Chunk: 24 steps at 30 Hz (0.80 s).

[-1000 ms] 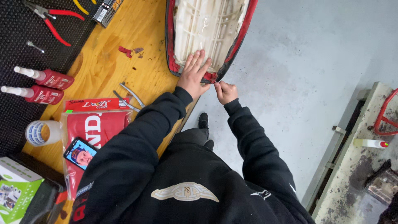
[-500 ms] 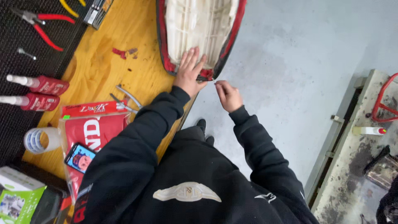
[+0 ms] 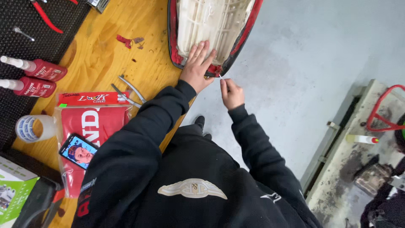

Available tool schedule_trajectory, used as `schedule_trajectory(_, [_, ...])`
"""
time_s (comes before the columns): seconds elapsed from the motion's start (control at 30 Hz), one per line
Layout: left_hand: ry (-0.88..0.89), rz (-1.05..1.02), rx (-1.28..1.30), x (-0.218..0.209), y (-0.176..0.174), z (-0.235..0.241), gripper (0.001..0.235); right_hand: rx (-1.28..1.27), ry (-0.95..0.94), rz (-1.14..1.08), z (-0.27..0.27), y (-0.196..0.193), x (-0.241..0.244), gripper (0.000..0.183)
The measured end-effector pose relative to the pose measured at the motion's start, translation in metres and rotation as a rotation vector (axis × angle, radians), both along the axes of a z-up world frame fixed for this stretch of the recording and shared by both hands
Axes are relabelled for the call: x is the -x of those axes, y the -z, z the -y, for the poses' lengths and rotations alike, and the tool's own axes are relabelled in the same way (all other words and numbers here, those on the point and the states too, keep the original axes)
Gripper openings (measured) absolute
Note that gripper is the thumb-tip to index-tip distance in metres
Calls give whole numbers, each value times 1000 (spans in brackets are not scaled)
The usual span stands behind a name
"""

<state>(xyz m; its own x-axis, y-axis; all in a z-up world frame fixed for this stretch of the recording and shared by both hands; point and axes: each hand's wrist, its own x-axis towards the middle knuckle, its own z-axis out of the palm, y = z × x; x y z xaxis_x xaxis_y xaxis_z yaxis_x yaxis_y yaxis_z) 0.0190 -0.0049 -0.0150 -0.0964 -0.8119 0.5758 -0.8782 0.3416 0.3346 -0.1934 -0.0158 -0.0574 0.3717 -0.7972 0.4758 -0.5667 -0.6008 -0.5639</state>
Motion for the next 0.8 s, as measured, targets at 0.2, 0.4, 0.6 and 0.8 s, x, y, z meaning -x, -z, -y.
schedule_trajectory(0.2, [-39,39,-126,0,-31,-20,97,-440,14,-321,-48,-64,18,33])
schedule_trajectory(0.4, [-352,-199,-199,-11,-34,-96,77,-643,-210,-220,-71,-74,-6,18])
schedule_trajectory(0.6, [-845,-82,-758,-52,-72,-184,62,-216,-434,-128,-69,-96,-106,26])
schedule_trajectory(0.8, [-961,-170,-968,-72,-61,-211,92,146,-452,-284,-59,-50,-181,9])
